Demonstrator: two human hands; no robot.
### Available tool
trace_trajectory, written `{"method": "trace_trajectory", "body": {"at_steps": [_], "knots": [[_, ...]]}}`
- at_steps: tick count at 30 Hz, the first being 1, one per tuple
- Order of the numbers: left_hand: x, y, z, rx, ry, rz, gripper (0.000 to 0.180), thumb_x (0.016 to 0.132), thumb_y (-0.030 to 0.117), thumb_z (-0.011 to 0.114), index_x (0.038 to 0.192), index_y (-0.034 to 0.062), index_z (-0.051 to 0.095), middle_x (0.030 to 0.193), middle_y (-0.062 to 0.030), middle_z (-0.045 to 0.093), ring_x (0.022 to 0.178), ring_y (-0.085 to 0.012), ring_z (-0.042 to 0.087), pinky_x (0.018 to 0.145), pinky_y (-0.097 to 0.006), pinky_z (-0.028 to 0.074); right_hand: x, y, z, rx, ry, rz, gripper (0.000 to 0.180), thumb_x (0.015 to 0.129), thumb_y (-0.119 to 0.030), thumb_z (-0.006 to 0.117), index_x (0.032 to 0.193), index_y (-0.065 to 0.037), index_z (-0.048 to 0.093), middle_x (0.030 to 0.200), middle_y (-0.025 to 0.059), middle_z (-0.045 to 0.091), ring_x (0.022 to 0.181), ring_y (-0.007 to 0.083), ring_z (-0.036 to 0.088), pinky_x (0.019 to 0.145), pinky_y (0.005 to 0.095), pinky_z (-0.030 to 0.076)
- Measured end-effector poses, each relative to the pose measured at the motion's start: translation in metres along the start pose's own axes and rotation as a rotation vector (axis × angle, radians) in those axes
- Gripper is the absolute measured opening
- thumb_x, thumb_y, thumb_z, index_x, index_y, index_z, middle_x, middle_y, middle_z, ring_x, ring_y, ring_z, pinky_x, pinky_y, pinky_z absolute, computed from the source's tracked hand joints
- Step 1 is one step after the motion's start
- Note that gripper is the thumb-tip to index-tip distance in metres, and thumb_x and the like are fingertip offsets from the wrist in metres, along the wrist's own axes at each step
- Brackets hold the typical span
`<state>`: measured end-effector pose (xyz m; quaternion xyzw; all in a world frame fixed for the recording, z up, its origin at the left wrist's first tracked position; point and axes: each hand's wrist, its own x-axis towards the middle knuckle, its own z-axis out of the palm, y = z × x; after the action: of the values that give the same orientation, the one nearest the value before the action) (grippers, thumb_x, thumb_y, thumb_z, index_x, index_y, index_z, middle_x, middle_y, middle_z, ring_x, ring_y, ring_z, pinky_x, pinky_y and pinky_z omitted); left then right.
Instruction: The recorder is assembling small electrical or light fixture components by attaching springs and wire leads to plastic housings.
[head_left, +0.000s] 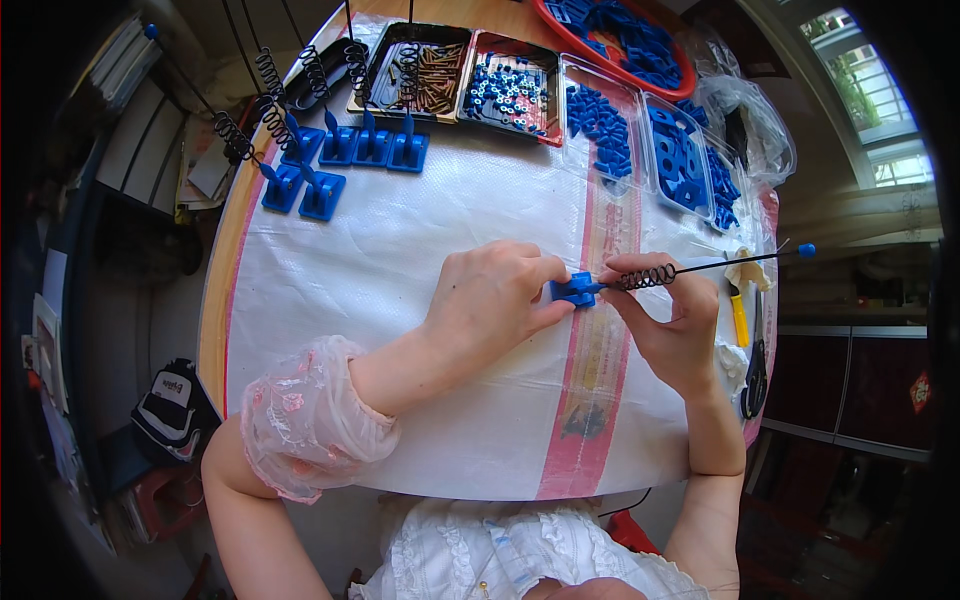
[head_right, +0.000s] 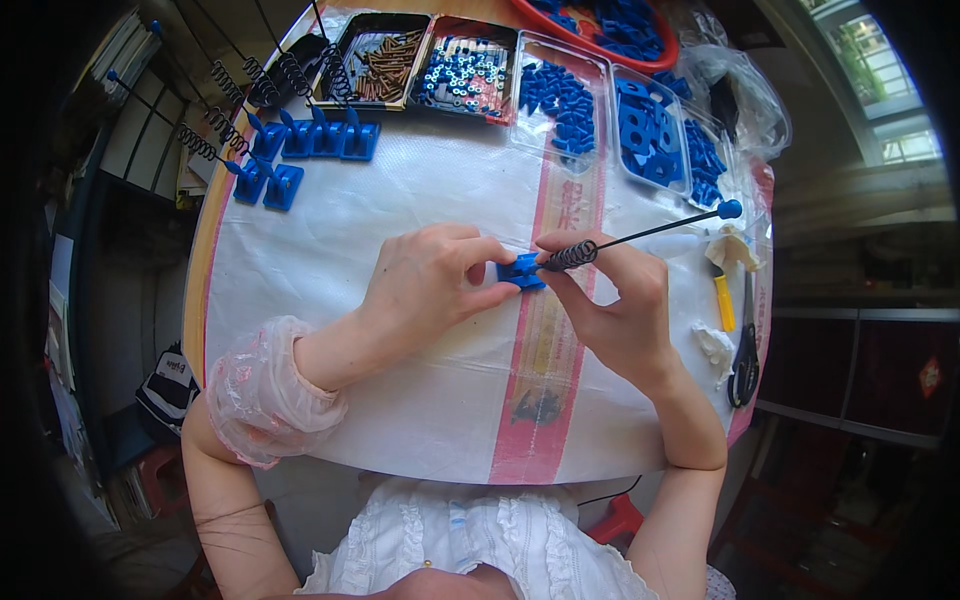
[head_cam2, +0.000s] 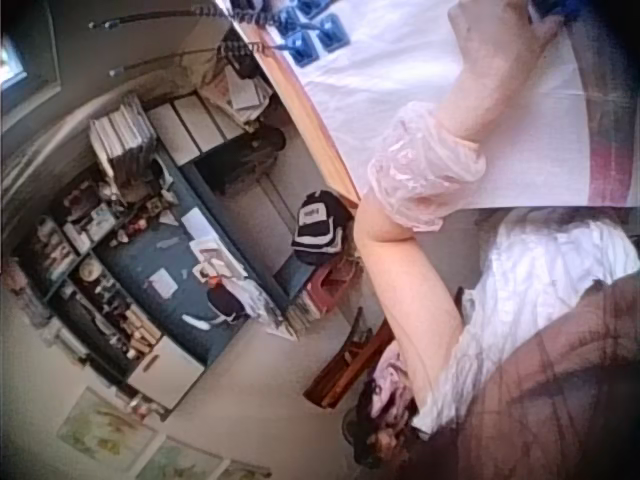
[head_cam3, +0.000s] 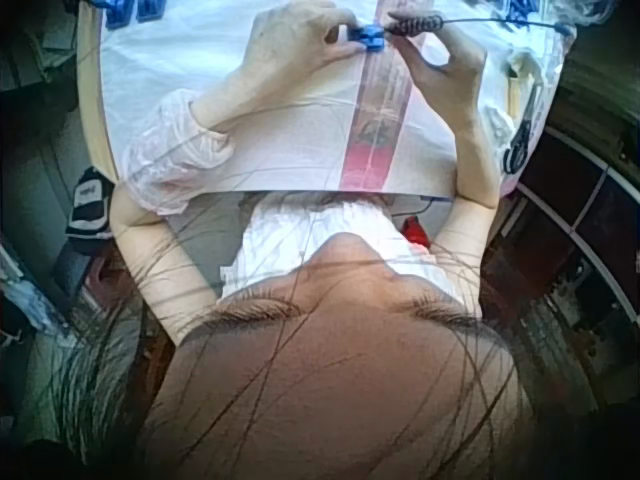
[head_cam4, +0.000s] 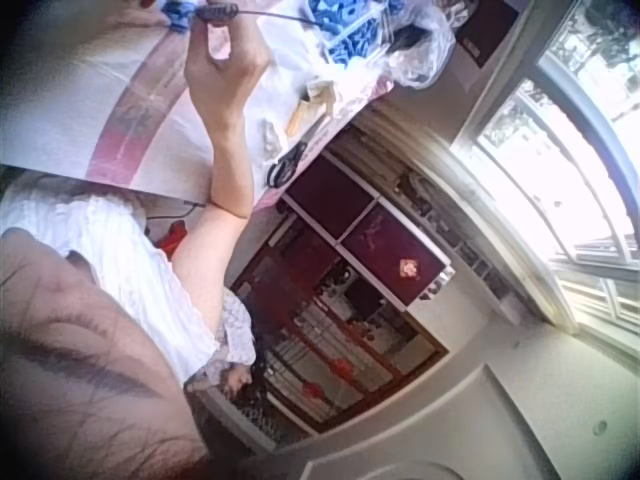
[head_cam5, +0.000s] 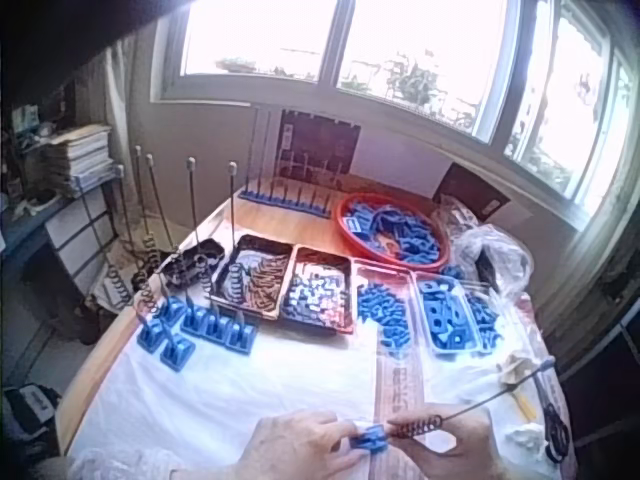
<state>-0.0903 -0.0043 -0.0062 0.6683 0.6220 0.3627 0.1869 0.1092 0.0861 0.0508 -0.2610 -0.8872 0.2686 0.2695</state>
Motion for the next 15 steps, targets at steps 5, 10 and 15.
{"method": "trace_trajectory", "body": {"at_steps": [5,10,15], "knots": [[0.0001,-0.0001,-0.0002,-0.002,-0.003,0.0,0.018,0.082,0.028,0.085,0.094,0.0163,0.078,0.074,-0.0019,0.067,0.069,-0.0221,0.067,0.062,-0.039,0.053,0.0001,-0.0009,-0.0003,-0.005,0.004,-0.007,0.027,0.079,0.006,0.081,0.105,-0.002,0.076,0.094,0.0109,0.079,0.085,0.0229,0.078,0.075,0.0303,0.057],[-0.0003,0.0,-0.0006,0.0,0.003,-0.003,0.018,0.082,0.027,0.085,0.094,0.0162,0.078,0.074,-0.0021,0.067,0.069,-0.0222,0.067,0.062,-0.039,0.053,0.0001,-0.0001,0.0005,0.006,-0.001,0.002,0.027,0.079,0.007,0.081,0.104,-0.001,0.076,0.094,0.0111,0.079,0.085,0.0232,0.078,0.075,0.0305,0.057],[-0.0001,0.0,0.0,-0.004,0.005,0.004,0.018,0.082,0.027,0.085,0.094,0.0157,0.078,0.074,-0.0024,0.067,0.07,-0.0224,0.067,0.062,-0.039,0.053,0.0,-0.0013,-0.0007,0.004,-0.002,0.001,0.027,0.079,0.008,0.08,0.104,-0.001,0.075,0.094,0.0112,0.078,0.085,0.0233,0.078,0.075,0.0307,0.057]]}}
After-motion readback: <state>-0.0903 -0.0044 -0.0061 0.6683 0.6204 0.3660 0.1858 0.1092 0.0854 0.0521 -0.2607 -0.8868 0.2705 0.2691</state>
